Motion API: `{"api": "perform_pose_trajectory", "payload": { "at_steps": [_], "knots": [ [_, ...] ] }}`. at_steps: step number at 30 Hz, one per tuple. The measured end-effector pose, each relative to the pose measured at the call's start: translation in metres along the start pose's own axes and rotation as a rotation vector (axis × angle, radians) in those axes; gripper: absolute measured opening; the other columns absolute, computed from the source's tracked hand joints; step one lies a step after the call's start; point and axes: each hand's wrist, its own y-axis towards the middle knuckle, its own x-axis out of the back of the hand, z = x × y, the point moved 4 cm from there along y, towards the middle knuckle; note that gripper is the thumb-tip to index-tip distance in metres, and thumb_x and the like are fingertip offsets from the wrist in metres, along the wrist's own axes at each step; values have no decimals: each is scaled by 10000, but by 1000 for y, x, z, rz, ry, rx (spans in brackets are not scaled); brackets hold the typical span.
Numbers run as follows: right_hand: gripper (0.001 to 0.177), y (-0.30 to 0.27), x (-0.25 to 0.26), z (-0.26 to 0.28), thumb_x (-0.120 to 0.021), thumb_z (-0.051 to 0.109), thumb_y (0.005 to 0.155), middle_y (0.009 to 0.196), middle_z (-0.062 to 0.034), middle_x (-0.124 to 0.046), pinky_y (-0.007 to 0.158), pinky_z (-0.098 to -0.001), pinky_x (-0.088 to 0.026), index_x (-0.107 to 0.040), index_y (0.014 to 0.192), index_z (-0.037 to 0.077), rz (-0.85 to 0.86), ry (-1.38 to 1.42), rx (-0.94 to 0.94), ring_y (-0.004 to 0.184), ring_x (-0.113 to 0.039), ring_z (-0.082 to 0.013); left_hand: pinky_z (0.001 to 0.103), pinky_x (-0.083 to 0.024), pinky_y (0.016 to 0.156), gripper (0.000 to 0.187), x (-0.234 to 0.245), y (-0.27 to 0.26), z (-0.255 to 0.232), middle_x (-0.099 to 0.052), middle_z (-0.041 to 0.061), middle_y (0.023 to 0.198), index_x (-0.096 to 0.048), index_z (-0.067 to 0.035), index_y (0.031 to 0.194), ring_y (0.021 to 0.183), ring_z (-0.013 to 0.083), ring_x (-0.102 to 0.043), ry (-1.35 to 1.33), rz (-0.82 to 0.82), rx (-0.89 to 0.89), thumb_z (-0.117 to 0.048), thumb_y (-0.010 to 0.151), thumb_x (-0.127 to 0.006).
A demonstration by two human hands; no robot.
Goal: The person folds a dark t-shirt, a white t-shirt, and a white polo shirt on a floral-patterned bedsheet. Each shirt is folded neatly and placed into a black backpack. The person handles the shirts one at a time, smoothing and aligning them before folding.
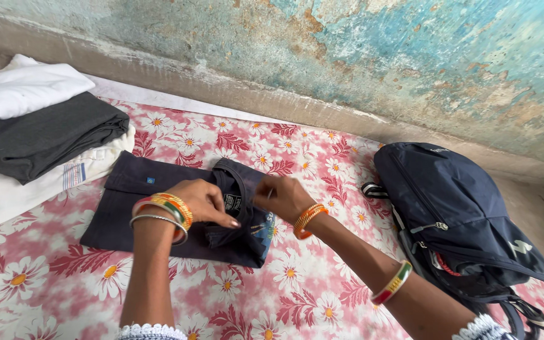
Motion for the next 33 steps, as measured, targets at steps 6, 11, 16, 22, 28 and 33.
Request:
{"api": "perform_pose_trajectory", "payload": {
  "at_steps": [6, 11, 16, 22, 28, 33],
  "knots": [
    [405, -45, -27, 14, -856, 386, 760, 882, -106, -717, 722, -359, -591, -692, 884, 36, 301, -134, 224, 805, -716, -231, 376, -590, 767, 358, -17, 4, -4, -816, 47, 853, -822, -139, 804, 823, 207, -776, 40, 173, 44, -302, 522, -970],
    [325, -75, -46, 15, -774, 232, 791, 1008, -128, -629, 733, -430, -565, -611, 1007, 53, 141, -231, 273, 863, -680, -337, 386, -586, 758, 366, -21, 2, 6, -798, 72, 824, -770, -92, 764, 801, 221, -765, 100, 72, 101, -310, 562, -985],
    [191, -85, -47, 15, -659, 90, 847, 1003, -147, -623, 749, -459, -563, -603, 1023, 41, 79, -283, 316, 881, -674, -371, 370, -580, 777, 293, -28, 2, 2, -802, 58, 814, -786, -104, 759, 800, 211, -764, 84, 59, 12, -275, 598, -961],
    [187, -90, -27, 15, -660, 85, 829, 958, -137, -659, 722, -432, -581, -617, 1002, 30, 49, -183, 377, 824, -701, -342, 341, -592, 778, 319, -23, -7, 9, -817, 41, 831, -775, -114, 804, 805, 183, -781, -115, -29, -102, -295, 607, -948],
    [179, -92, -23, 16, -696, 112, 834, 956, -121, -666, 702, -421, -576, -636, 983, 35, 101, -191, 328, 805, -707, -319, 342, -584, 813, 349, -38, -2, -3, -816, 38, 861, -783, -100, 814, 838, 184, -774, 3, 15, -64, -330, 616, -955],
    [172, -94, -24, 14, -698, 95, 837, 957, -124, -660, 710, -421, -578, -633, 980, 24, 115, -182, 343, 813, -706, -321, 336, -562, 806, 315, -31, -5, 4, -797, 46, 841, -787, -115, 863, 814, 170, -745, -22, -11, -85, -342, 684, -911]
  ]
}}
